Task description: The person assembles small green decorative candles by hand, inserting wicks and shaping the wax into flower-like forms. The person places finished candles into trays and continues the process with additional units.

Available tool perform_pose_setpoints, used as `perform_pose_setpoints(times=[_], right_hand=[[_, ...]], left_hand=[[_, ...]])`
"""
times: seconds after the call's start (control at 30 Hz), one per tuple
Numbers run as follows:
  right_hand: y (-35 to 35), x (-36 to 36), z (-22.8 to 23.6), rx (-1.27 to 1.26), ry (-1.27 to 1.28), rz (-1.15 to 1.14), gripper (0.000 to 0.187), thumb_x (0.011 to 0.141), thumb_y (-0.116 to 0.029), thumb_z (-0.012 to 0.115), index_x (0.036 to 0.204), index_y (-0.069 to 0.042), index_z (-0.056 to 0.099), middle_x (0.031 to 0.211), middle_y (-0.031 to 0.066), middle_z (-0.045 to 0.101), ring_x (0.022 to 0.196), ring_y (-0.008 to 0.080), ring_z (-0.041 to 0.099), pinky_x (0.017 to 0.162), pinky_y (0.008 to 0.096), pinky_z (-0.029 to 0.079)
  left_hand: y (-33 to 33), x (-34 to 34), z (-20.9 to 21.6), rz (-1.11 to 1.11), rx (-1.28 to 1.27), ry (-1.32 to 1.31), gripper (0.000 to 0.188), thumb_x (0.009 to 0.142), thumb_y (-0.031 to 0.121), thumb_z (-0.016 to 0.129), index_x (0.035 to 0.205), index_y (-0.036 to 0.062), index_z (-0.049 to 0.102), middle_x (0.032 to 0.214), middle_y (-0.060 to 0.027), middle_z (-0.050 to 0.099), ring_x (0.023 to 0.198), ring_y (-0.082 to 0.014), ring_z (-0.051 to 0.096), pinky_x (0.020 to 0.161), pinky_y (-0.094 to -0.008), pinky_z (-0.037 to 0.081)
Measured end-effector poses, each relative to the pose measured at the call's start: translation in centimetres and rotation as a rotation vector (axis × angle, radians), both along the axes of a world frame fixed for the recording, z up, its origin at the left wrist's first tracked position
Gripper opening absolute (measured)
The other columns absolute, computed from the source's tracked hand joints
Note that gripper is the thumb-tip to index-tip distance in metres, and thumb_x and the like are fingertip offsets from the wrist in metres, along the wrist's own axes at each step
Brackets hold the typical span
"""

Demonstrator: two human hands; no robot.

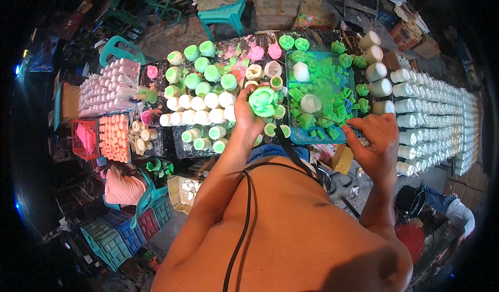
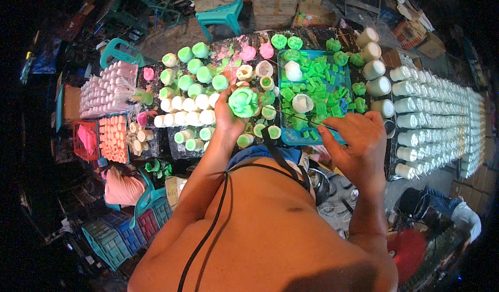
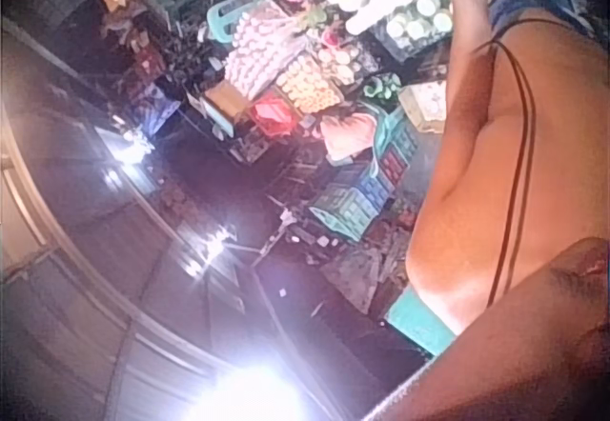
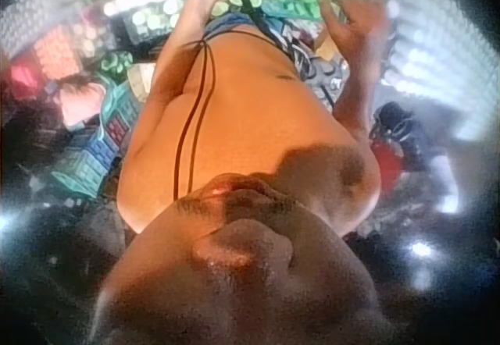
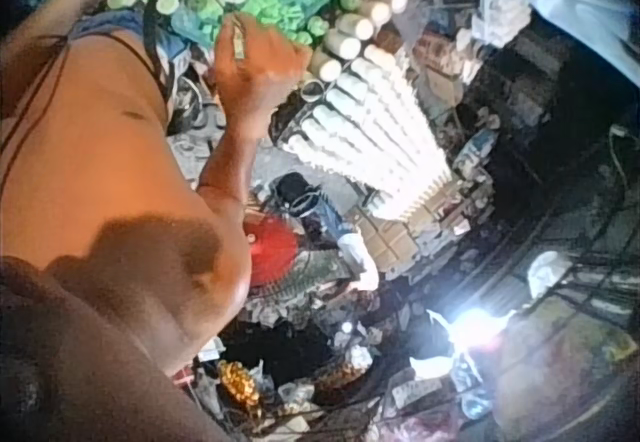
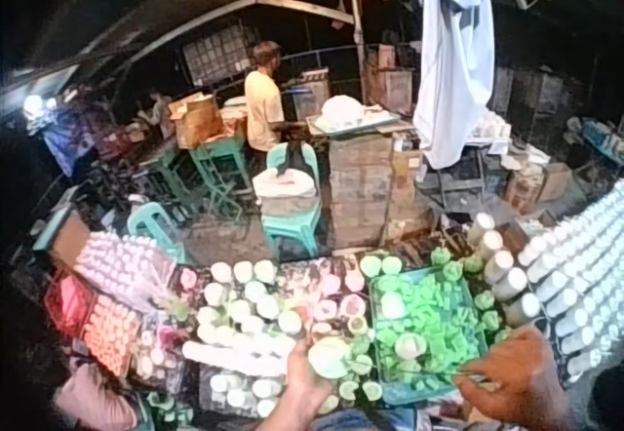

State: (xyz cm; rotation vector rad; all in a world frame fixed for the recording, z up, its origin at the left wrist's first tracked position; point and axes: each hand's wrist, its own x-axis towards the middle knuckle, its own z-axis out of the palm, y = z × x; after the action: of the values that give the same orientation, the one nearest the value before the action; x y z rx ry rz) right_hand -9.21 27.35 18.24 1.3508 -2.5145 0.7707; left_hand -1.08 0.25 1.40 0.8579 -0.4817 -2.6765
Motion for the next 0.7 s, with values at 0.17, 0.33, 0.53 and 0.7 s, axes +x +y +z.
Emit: perform_pose_setpoints(times=[0.17,0.33,0.53,0.7], right_hand=[[-1.1,-0.2,2.8,0.145,0.074,0.121,0.014,0.081,-0.012,0.079,0.091,-0.009,0.070,0.076,0.0038,0.061,0.071,0.0241,0.059,0.069,0.0396,0.040],[-1.8,-1.2,3.6,0.147,0.054,0.189,0.016,0.080,-0.008,0.079,0.090,-0.009,0.066,0.075,0.0053,0.060,0.070,0.0263,0.058,0.070,0.0395,0.042],[-2.3,-1.3,3.8,0.169,0.067,0.186,0.012,0.083,-0.013,0.078,0.087,-0.009,0.067,0.074,0.0041,0.059,0.070,0.0255,0.059,0.069,0.0394,0.042],[-2.6,-1.4,4.4,0.209,0.099,0.202,0.012,0.082,-0.012,0.078,0.085,-0.009,0.067,0.073,0.0041,0.059,0.070,0.0257,0.059,0.069,0.0396,0.042]], left_hand=[[0.3,-0.7,-1.1,-0.045,-0.122,-0.041,0.022,0.106,0.024,0.037,0.091,0.0137,0.050,0.110,-0.0126,0.071,0.097,-0.0307,0.068,0.079,-0.0478,0.057],[0.5,-0.9,-0.6,-0.088,-0.012,-0.048,0.023,0.106,0.024,0.037,0.091,0.0128,0.051,0.110,-0.0134,0.070,0.097,-0.0306,0.068,0.080,-0.0476,0.057],[0.6,-1.0,0.4,-0.170,0.084,-0.076,0.023,0.103,0.025,0.041,0.095,0.0102,0.058,0.108,-0.0145,0.070,0.098,-0.0326,0.068,0.084,-0.0483,0.057],[0.3,-1.2,-1.4,-0.201,0.146,-0.027,0.024,0.102,0.024,0.043,0.093,0.0083,0.059,0.109,-0.0156,0.071,0.097,-0.0332,0.069,0.086,-0.0469,0.057]])
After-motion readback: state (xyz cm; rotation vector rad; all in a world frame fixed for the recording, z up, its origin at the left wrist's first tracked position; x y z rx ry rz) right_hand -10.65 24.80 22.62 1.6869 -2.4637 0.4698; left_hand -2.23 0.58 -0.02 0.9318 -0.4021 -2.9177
